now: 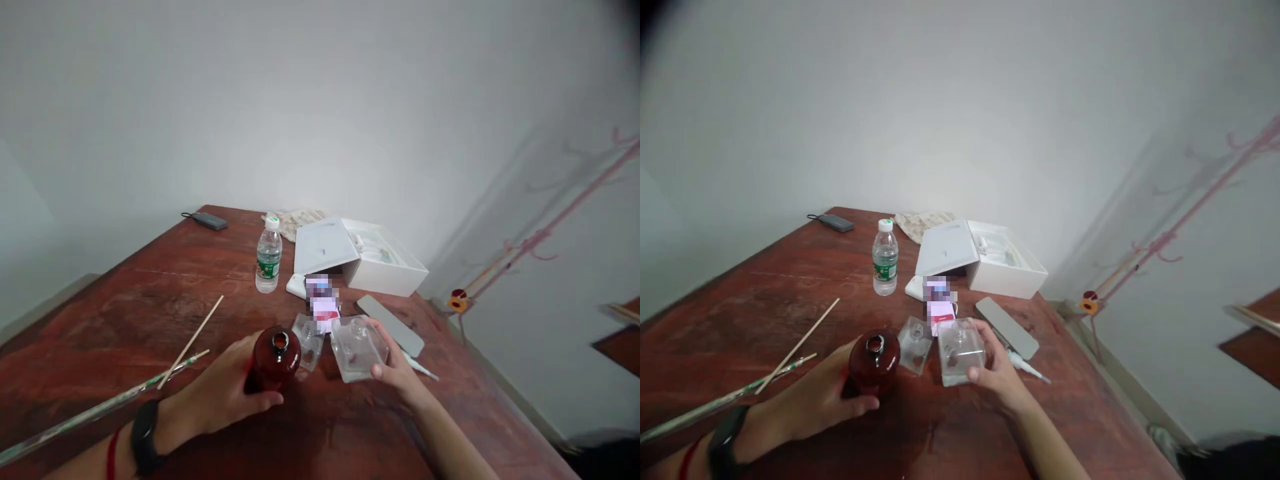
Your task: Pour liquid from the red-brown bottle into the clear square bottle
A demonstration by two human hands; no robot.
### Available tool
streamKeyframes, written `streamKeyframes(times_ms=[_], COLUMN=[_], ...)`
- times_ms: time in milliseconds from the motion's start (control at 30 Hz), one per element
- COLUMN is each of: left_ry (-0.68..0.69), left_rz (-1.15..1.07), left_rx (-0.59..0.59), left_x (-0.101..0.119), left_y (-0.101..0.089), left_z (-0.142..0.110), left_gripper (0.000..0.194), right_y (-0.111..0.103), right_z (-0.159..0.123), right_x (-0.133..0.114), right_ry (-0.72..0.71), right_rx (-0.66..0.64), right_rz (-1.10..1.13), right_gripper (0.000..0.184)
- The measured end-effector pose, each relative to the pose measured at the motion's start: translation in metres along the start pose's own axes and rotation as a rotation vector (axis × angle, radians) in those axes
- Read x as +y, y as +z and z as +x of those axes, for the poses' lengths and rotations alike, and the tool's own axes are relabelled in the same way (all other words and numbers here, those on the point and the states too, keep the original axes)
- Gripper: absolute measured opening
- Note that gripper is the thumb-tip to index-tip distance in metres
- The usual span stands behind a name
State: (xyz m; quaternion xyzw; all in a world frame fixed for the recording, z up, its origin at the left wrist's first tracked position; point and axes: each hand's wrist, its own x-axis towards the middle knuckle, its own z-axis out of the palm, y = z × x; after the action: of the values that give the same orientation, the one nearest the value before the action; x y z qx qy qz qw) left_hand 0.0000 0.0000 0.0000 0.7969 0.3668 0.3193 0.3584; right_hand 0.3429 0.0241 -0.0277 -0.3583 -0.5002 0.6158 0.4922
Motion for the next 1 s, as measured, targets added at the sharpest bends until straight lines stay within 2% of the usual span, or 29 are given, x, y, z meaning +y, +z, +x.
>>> streamKeyframes(times_ms=[167, 333, 400, 567, 733, 867, 1000], left_ry=[-0.020, -0.029, -0.051, -0.083, -0.039, -0.014, -0.057], left_rz=[0.050, 0.136, 0.125, 0.007, -0.134, -0.274, -0.376], left_rx=[-0.005, 0.037, 0.045, 0.033, 0.043, -0.044, -0.138], left_x=[-0.010, -0.027, -0.030, -0.022, -0.010, -0.006, -0.006], left_y=[0.001, 0.005, 0.008, 0.012, 0.018, 0.024, 0.026], left_z=[0.000, -0.006, -0.008, -0.009, -0.012, -0.015, -0.014], left_gripper=[0.051, 0.066, 0.076, 0.089, 0.096, 0.090, 0.095], right_y=[0.005, 0.008, 0.007, 0.007, 0.012, 0.014, 0.014], right_z=[0.002, 0.006, 0.006, 0.002, 0.000, 0.000, -0.002], right_x=[-0.005, -0.002, 0.000, 0.000, -0.003, -0.005, -0.007], right_ry=[-0.036, -0.107, -0.128, -0.119, -0.098, -0.103, -0.071], right_rx=[0.006, -0.148, -0.167, -0.173, -0.268, -0.294, -0.290], right_rz=[0.011, 0.017, 0.026, 0.067, 0.102, 0.112, 0.083], right_gripper=[0.078, 0.079, 0.079, 0.081, 0.081, 0.081, 0.078])
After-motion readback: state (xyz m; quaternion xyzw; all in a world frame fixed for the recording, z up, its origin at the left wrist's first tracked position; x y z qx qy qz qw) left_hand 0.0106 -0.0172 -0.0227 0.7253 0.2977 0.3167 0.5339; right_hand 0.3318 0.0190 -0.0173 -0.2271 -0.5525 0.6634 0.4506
